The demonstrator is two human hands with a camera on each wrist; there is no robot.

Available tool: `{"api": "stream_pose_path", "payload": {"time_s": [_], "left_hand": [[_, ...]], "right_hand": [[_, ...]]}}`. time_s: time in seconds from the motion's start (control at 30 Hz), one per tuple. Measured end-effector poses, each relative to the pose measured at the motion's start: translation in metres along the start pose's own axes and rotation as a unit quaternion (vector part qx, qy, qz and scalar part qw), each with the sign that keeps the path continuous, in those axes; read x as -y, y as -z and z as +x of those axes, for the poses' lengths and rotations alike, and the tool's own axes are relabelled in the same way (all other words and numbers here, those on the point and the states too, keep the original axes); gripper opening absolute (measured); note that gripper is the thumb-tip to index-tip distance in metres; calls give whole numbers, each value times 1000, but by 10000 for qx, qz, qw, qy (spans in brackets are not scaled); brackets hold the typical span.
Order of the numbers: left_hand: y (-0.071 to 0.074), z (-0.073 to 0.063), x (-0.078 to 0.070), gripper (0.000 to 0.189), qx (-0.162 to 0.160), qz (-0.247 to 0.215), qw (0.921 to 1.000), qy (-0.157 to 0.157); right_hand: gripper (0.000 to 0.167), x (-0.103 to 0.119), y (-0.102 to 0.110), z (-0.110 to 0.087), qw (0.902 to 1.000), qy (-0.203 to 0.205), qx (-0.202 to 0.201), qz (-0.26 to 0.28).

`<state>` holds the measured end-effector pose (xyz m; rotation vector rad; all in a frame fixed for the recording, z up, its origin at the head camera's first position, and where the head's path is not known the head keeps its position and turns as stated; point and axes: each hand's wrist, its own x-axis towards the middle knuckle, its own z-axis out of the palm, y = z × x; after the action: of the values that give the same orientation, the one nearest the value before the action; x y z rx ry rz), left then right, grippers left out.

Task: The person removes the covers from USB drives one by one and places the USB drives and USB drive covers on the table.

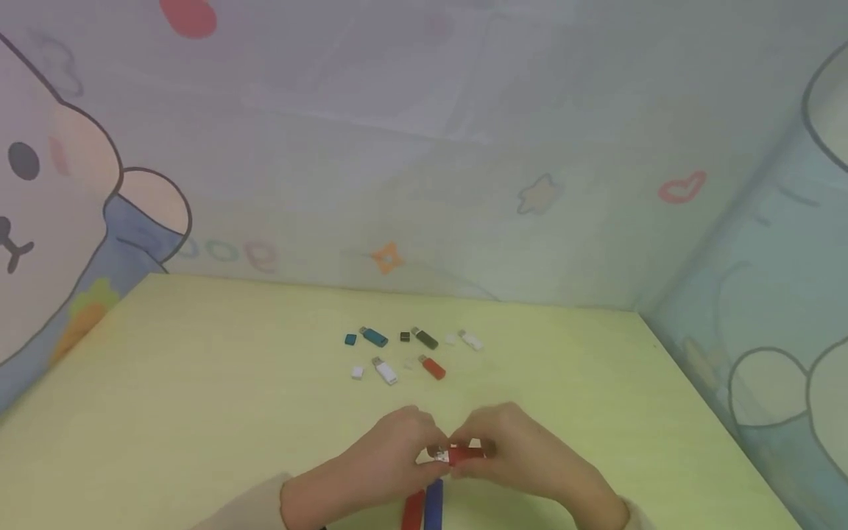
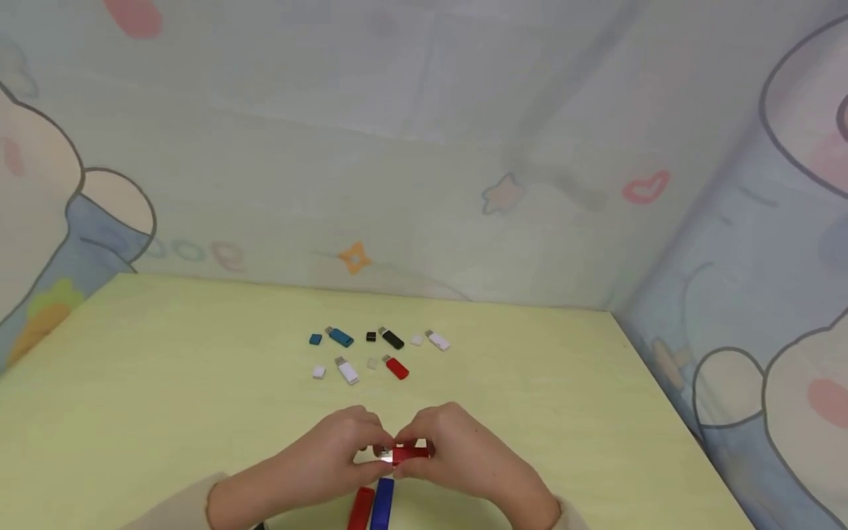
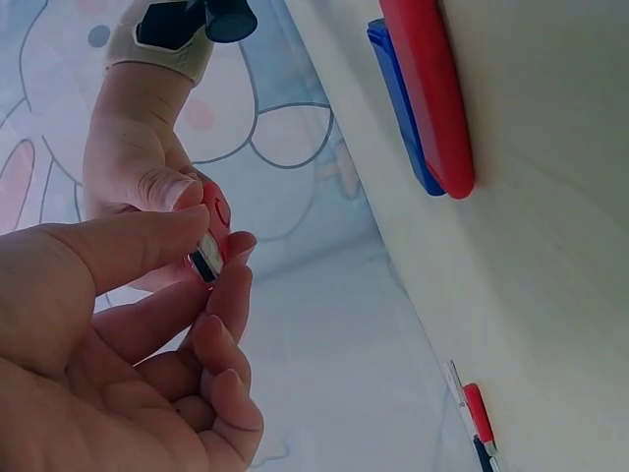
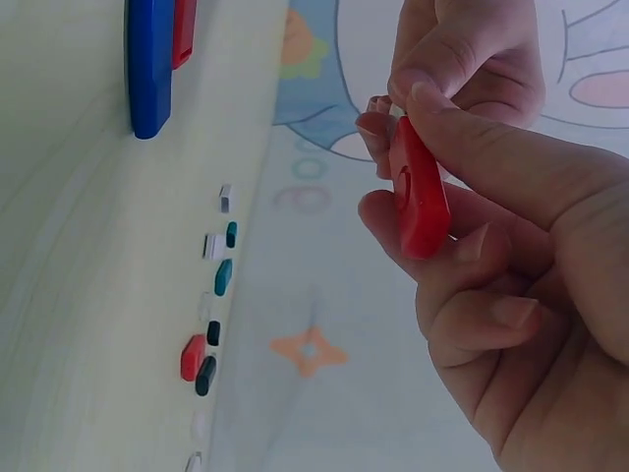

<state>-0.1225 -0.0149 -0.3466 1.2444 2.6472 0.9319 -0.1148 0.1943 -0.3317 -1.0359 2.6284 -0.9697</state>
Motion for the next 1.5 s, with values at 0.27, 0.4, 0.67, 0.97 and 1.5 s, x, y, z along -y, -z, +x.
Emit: {"api": "stream_pose_path", "payload": {"time_s": [0.27,0.4,0.67,0.97,1.5], "left_hand": [[1,-4,2,7,-36,-238,9997,-75],[2,-5,4,10,51,-265,9996,-121],[8,-7,4,11,113,-341,9992,-191],[14,-8,4,10,-11,-352,9982,-494],[21,13,14,14,-209,120,9990,-380]], "right_hand": [[11,-1,-4,1,9988,464,-2,-151],[11,-4,-4,2,9975,682,-19,-199],[9,-8,-5,1,9950,968,-142,-203],[7,-9,-3,1,9921,1223,-272,-71],[5,-28,13,1,9948,726,-701,-164]]}}
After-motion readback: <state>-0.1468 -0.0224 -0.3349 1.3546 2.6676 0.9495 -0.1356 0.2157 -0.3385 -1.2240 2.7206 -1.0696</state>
